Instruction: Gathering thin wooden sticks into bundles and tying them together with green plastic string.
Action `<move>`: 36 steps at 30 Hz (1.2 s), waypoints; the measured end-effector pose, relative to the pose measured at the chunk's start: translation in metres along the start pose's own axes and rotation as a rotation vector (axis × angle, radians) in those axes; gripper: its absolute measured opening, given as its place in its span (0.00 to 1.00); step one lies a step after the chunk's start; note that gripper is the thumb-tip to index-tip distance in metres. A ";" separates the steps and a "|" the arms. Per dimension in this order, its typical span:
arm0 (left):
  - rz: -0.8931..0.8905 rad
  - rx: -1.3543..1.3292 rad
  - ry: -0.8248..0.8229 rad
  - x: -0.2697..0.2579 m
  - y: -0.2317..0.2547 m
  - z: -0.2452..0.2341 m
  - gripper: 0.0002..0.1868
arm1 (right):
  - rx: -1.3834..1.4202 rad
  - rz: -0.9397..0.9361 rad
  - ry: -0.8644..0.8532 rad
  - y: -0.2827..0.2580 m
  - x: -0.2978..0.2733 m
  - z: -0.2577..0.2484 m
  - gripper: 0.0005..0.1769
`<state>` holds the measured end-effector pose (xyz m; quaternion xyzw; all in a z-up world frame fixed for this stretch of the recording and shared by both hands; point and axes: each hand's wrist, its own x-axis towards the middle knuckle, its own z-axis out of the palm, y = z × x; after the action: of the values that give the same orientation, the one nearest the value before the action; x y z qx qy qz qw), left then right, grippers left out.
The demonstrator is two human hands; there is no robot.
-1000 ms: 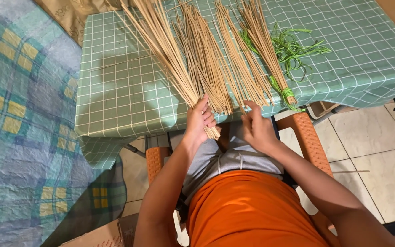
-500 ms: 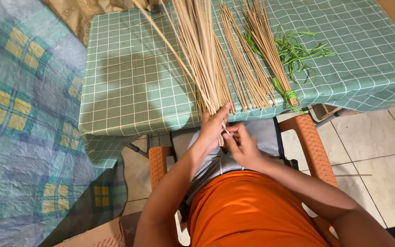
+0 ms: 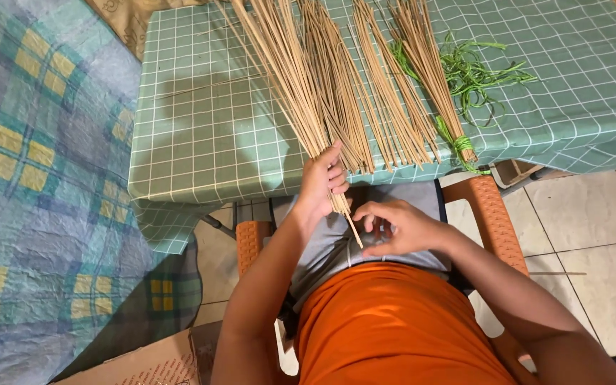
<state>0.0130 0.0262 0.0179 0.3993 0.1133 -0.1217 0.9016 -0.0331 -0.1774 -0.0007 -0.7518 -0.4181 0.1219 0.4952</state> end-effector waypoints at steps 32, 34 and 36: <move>-0.030 0.144 -0.023 -0.050 0.006 0.045 0.26 | -0.515 -0.266 0.474 0.032 -0.007 -0.033 0.14; -0.013 0.154 -0.018 -0.043 0.005 0.040 0.25 | -0.730 -0.166 0.505 0.011 -0.004 -0.053 0.16; -0.004 0.169 -0.007 -0.047 0.010 0.041 0.24 | -0.934 -0.053 0.534 0.015 -0.009 -0.062 0.19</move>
<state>-0.0237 0.0082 0.0662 0.4735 0.1004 -0.1340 0.8647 0.0059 -0.2267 0.0138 -0.8860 -0.3064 -0.2850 0.1999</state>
